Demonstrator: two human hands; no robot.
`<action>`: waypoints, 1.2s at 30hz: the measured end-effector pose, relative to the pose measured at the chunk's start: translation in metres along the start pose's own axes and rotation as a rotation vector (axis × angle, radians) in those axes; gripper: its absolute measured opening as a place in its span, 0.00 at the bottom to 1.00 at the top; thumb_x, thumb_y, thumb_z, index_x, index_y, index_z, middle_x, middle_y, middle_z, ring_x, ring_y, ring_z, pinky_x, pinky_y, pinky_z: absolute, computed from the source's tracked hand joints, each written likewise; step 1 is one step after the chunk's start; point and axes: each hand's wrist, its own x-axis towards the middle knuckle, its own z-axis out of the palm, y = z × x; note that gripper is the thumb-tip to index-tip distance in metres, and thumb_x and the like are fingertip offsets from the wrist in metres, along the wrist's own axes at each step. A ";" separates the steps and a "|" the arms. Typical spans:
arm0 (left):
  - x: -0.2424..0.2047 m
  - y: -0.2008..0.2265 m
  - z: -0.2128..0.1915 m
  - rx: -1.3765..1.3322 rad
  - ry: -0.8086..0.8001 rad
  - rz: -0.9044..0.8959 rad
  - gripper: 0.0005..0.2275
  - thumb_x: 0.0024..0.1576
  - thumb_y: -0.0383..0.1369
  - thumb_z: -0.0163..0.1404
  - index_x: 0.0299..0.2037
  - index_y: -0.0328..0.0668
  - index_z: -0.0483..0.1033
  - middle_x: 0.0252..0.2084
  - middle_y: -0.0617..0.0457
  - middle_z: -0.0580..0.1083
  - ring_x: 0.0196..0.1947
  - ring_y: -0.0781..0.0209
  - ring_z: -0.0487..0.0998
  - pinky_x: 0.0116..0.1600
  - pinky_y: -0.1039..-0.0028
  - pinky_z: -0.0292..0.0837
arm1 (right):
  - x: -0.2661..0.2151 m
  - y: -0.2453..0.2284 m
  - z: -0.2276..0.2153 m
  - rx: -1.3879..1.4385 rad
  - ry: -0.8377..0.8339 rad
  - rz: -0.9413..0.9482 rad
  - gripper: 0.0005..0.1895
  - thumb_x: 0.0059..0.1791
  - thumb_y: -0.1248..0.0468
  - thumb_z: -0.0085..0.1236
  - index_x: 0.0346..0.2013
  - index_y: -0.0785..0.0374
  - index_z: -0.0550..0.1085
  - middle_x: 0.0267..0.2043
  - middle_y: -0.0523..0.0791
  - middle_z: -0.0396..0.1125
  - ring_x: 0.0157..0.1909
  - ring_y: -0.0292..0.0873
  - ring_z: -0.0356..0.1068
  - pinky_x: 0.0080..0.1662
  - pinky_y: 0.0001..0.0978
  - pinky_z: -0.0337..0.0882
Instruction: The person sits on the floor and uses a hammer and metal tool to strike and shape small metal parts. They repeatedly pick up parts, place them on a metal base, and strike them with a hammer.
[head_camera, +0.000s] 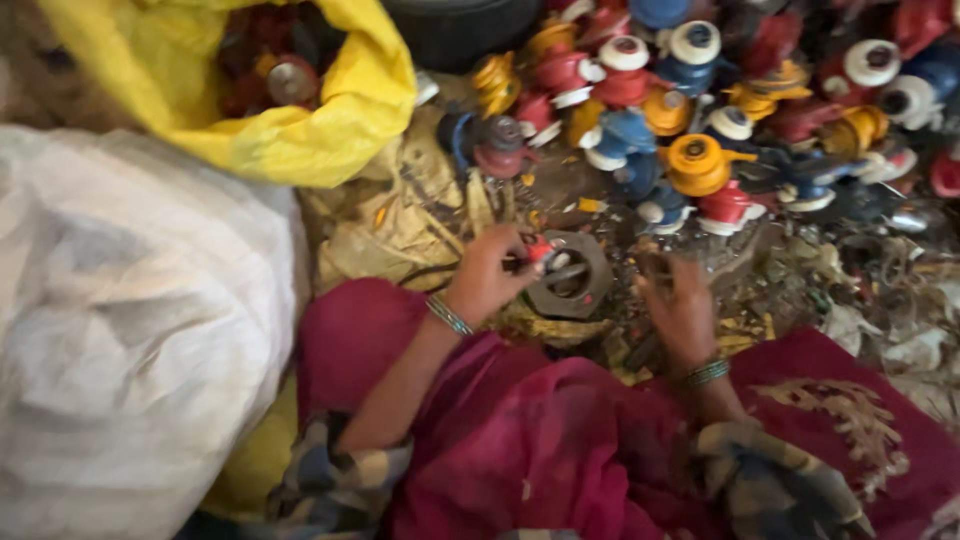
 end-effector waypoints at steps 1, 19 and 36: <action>-0.001 0.009 0.010 0.012 0.005 0.034 0.12 0.50 0.29 0.64 0.38 0.37 0.73 0.51 0.47 0.76 0.50 0.46 0.79 0.54 0.61 0.77 | 0.000 -0.013 -0.004 0.250 -0.063 0.068 0.22 0.52 0.57 0.59 0.55 0.70 0.74 0.52 0.55 0.74 0.51 0.51 0.72 0.49 0.41 0.72; -0.022 0.034 0.051 0.139 -0.102 0.180 0.33 0.45 0.27 0.66 0.64 0.39 0.68 0.64 0.37 0.66 0.61 0.41 0.73 0.60 0.63 0.77 | -0.013 -0.055 -0.003 0.979 -0.273 0.308 0.10 0.52 0.69 0.61 0.48 0.69 0.79 0.45 0.44 0.76 0.48 0.35 0.74 0.51 0.31 0.74; -0.020 0.039 0.045 0.265 -0.171 0.240 0.26 0.49 0.30 0.66 0.58 0.33 0.72 0.59 0.43 0.71 0.58 0.45 0.76 0.60 0.66 0.76 | -0.015 -0.060 -0.003 0.966 -0.289 0.222 0.10 0.52 0.70 0.60 0.47 0.68 0.78 0.47 0.44 0.75 0.48 0.35 0.74 0.51 0.29 0.76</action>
